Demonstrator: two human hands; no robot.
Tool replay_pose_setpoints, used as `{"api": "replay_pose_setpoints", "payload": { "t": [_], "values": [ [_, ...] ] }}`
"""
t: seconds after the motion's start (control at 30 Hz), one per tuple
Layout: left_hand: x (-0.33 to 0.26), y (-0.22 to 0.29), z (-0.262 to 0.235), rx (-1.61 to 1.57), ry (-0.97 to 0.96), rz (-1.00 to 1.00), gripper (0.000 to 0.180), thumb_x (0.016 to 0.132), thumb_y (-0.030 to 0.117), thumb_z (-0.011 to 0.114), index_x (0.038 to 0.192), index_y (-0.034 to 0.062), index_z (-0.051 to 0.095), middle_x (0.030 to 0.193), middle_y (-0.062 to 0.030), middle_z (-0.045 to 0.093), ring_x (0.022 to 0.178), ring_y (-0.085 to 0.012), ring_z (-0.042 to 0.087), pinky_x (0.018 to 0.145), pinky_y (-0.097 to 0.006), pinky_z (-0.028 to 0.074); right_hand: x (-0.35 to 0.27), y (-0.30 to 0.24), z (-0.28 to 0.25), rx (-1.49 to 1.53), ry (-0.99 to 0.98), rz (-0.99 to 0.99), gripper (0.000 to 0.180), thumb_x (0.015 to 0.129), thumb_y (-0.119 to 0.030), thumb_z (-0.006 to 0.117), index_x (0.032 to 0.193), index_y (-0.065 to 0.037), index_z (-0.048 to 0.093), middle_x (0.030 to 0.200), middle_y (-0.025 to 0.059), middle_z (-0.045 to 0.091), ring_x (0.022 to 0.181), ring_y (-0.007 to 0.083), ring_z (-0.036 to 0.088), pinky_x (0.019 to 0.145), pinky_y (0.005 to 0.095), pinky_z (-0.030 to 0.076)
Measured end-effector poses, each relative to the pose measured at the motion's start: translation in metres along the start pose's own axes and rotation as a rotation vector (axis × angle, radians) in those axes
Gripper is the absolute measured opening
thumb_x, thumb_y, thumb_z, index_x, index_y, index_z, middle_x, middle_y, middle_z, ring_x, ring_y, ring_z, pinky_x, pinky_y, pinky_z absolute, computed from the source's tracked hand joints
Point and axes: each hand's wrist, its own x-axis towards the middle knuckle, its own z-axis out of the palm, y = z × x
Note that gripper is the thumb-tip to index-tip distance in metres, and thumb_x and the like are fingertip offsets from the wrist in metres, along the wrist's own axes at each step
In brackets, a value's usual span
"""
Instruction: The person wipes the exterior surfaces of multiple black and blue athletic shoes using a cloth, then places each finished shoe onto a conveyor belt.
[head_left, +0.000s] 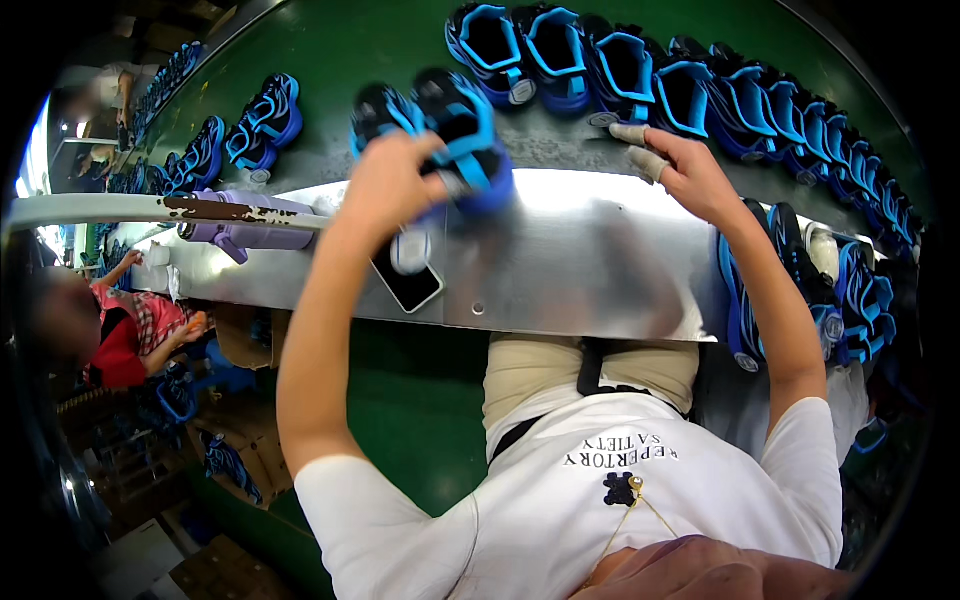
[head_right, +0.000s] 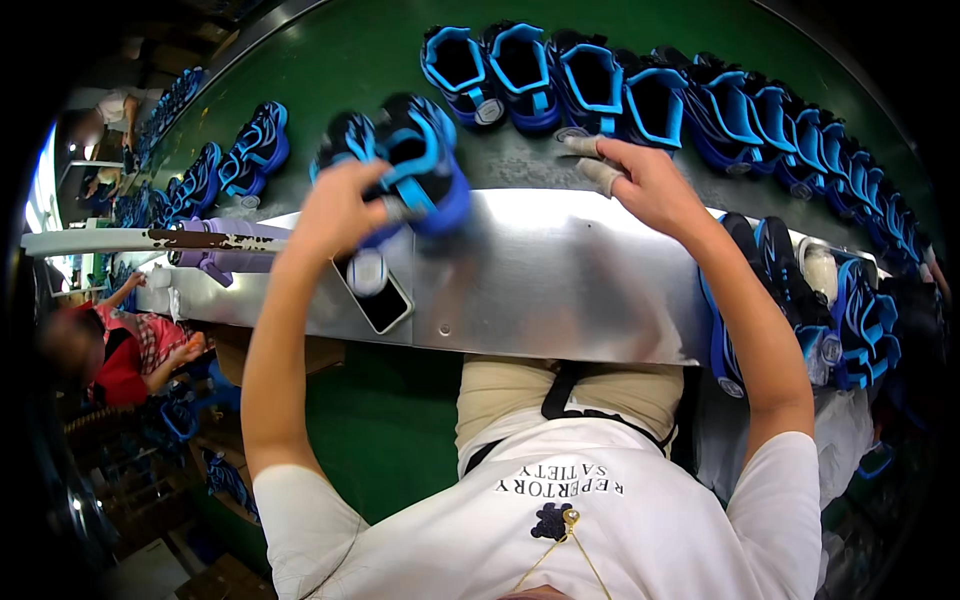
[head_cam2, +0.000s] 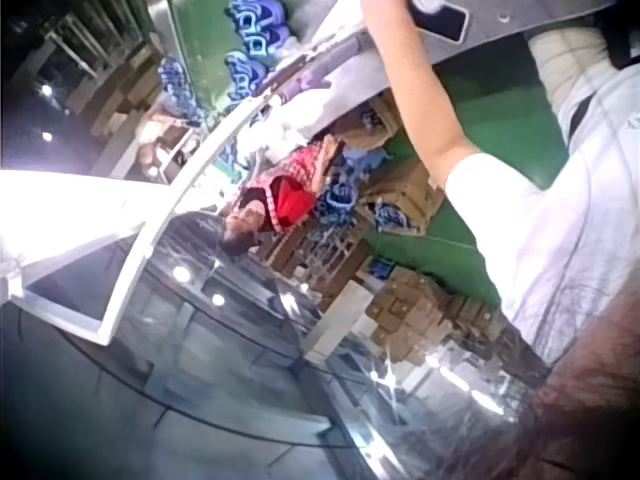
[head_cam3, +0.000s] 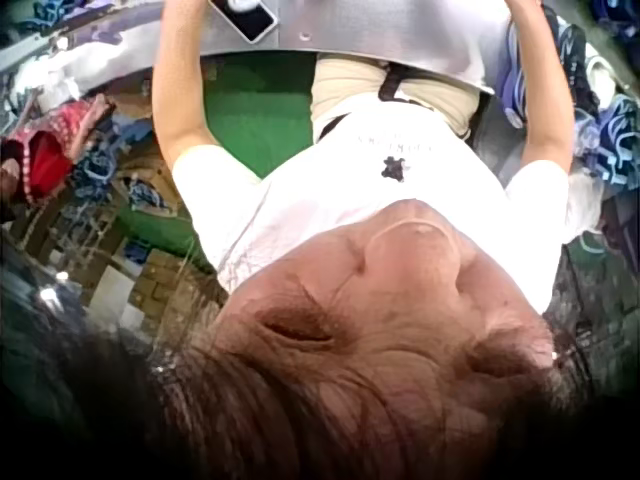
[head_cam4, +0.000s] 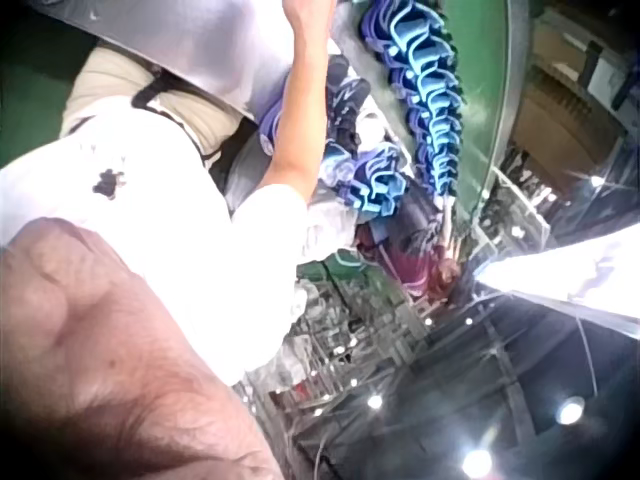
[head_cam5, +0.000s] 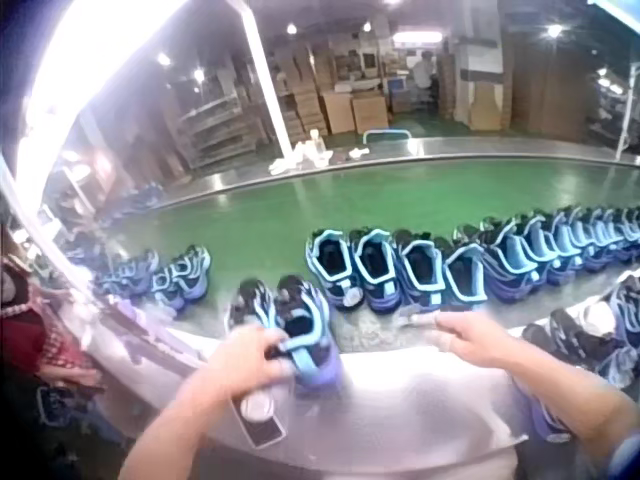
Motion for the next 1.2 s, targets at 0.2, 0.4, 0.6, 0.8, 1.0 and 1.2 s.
{"api": "replay_pose_setpoints", "payload": {
  "t": [0.2,0.4,0.6,0.8,1.0,1.2],
  "values": [
    [0.117,-0.026,0.026,-0.049,0.336,-0.147,0.033,0.083,0.023,0.063,0.111,0.0072,0.066,0.112,-0.0182,0.064,0.106,-0.0334,0.061,0.092,-0.042,0.048,0.088,-0.009,0.011,-0.446,0.050,-0.030,0.061,0.090,-0.029,0.063,0.145,-0.018,0.039,0.083,0.0212,0.066,0.079,0.0373,0.063,0.073,0.0439,0.048],
    [0.168,-0.004,0.123,-0.191,0.073,-0.081,0.035,0.080,0.022,0.067,0.108,0.0024,0.061,0.119,-0.0187,0.058,0.111,-0.0369,0.055,0.096,-0.043,0.046,0.148,0.030,0.031,-0.554,0.081,0.025,0.038,0.089,-0.030,0.063,0.121,-0.009,0.058,0.097,0.0230,0.067,0.095,0.0426,0.062,0.083,0.0484,0.049],
    [0.034,0.044,0.060,-0.469,-0.022,0.242,0.019,0.081,0.020,0.062,0.089,0.0027,0.060,0.086,-0.0183,0.056,0.081,-0.0380,0.056,0.068,-0.043,0.044,0.011,-0.030,-0.008,-0.187,-0.285,-0.031,0.023,0.087,-0.026,0.065,0.093,-0.004,0.063,0.064,0.0153,0.059,0.055,0.0292,0.058,0.056,0.0355,0.046],
    [-0.124,0.114,0.060,-0.678,-0.189,0.190,0.036,0.066,-0.007,0.053,0.100,0.0018,0.059,0.096,-0.0149,0.059,0.088,-0.0377,0.058,0.078,-0.043,0.049,-0.132,-0.014,0.016,-0.313,-0.519,-0.008,0.031,0.072,-0.007,0.063,0.102,-0.007,0.065,0.069,0.0189,0.061,0.066,0.0364,0.063,0.060,0.0403,0.049],
    [-0.128,0.131,0.045,-0.508,0.179,-0.132,0.039,0.071,0.017,0.081,0.100,0.0021,0.060,0.100,-0.0119,0.058,0.086,-0.0261,0.056,0.073,-0.033,0.048,-0.142,-0.028,-0.011,-0.313,-0.133,-0.180,0.057,0.070,-0.013,0.077,0.124,-0.013,0.059,0.088,0.0125,0.064,0.078,0.0312,0.062,0.067,0.0387,0.050],
    [-0.083,0.125,0.084,-0.409,0.281,-0.061,0.045,0.064,-0.004,0.072,0.107,0.0043,0.059,0.108,-0.0146,0.063,0.101,-0.0345,0.060,0.084,-0.041,0.050,-0.082,0.001,0.031,-0.591,0.108,-0.561,0.059,0.063,0.002,0.074,0.120,-0.009,0.061,0.098,0.0122,0.063,0.090,0.0319,0.061,0.078,0.0384,0.052]
  ]
}}
